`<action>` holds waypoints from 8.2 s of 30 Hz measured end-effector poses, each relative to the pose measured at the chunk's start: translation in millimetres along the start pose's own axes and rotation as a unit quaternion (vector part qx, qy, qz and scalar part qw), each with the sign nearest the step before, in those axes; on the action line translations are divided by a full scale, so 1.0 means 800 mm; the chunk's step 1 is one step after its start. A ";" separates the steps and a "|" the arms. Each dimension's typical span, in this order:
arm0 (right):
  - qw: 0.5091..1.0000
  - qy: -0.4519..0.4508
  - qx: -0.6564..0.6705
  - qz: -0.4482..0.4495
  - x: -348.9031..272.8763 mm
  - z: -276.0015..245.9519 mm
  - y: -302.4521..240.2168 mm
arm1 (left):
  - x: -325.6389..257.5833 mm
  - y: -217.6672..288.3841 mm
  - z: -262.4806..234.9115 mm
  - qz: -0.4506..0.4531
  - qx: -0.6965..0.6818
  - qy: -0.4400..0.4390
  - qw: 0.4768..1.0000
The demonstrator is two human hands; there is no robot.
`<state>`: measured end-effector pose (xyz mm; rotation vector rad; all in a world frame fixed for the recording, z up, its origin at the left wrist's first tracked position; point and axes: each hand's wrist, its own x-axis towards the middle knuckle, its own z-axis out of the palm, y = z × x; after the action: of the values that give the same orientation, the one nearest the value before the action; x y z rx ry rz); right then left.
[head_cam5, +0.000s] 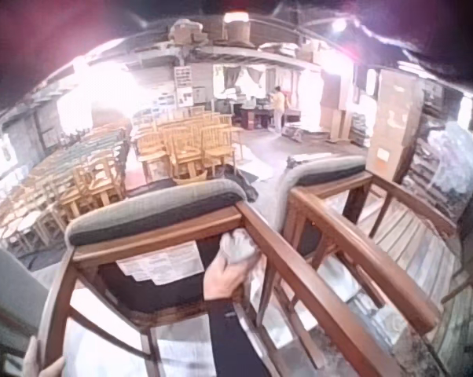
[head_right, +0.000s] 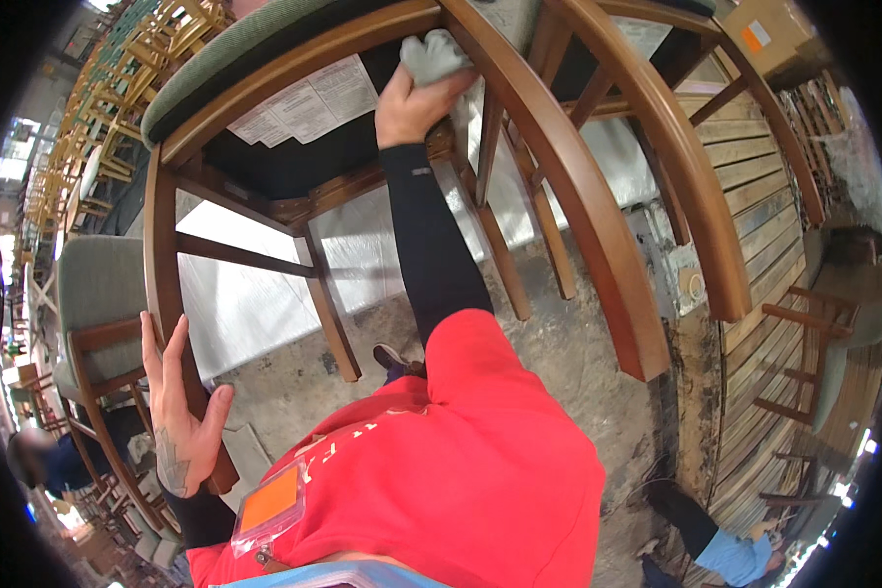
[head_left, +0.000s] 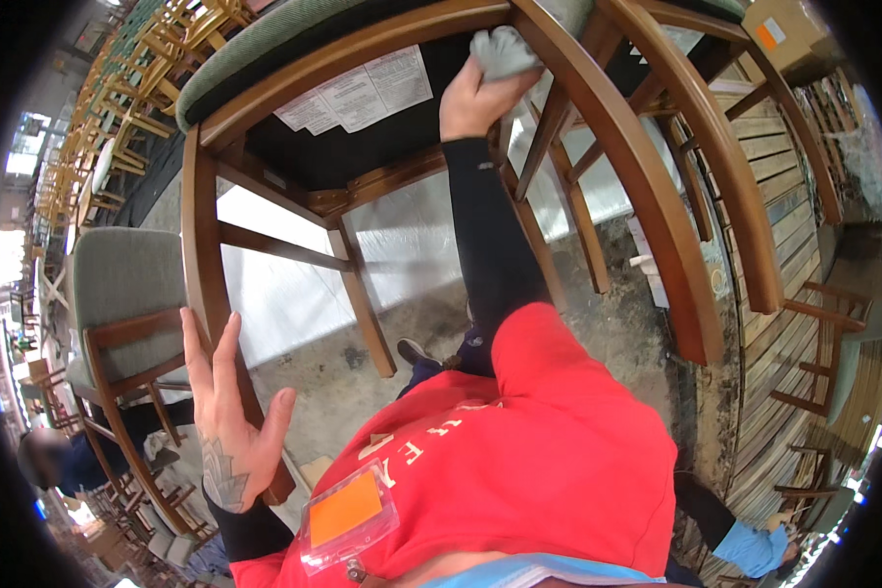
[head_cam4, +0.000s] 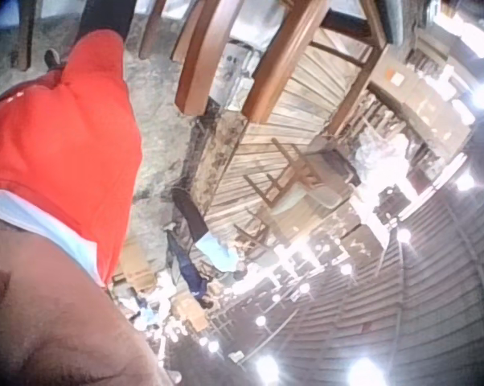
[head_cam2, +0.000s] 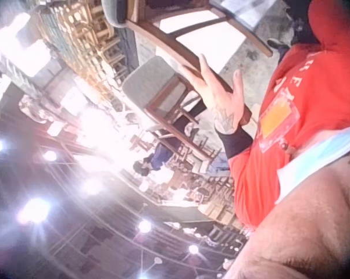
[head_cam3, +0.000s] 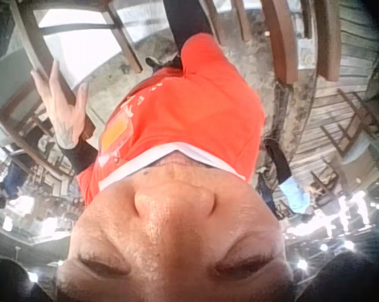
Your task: The person wipes the underside and legs of wooden chairs with a cloth. They repeatedly lift, turn, and reposition chairs to access different areas, then place them back down. The person handles multiple chairs one at a time in a workshop setting.
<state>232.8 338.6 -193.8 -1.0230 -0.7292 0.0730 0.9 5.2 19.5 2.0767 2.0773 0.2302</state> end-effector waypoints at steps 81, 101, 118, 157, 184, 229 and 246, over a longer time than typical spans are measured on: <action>0.732 -0.472 0.027 -0.491 -0.193 0.078 -0.038 | -0.003 -0.011 0.003 -0.027 -0.120 0.061 0.990; 0.585 -0.615 0.024 -0.528 -0.237 0.072 -0.041 | -0.008 -0.021 0.008 -0.048 -0.141 0.070 0.986; 0.473 -0.732 -0.015 -0.490 -0.264 -0.045 0.112 | -0.002 -0.027 0.009 -0.019 -0.159 0.063 0.985; 0.975 -0.018 -0.202 0.091 -0.118 -0.103 0.096 | -0.003 -0.020 0.003 -0.003 -0.076 0.015 0.997; 0.904 -0.201 -0.354 -0.129 -0.134 -0.125 0.069 | -0.001 -0.028 0.003 0.017 -0.139 0.039 0.989; 0.710 -0.450 -0.537 -0.069 -0.096 -0.157 0.105 | -0.003 -0.048 0.013 0.073 -0.183 0.078 0.977; 0.694 -0.514 -0.492 -0.108 -0.068 -0.151 0.113 | -0.003 -0.042 0.004 0.032 -0.161 0.033 0.986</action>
<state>285.9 276.0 -331.3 -1.9355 -2.0662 0.0418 -30.5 2.8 8.3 1.9630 1.8605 0.6097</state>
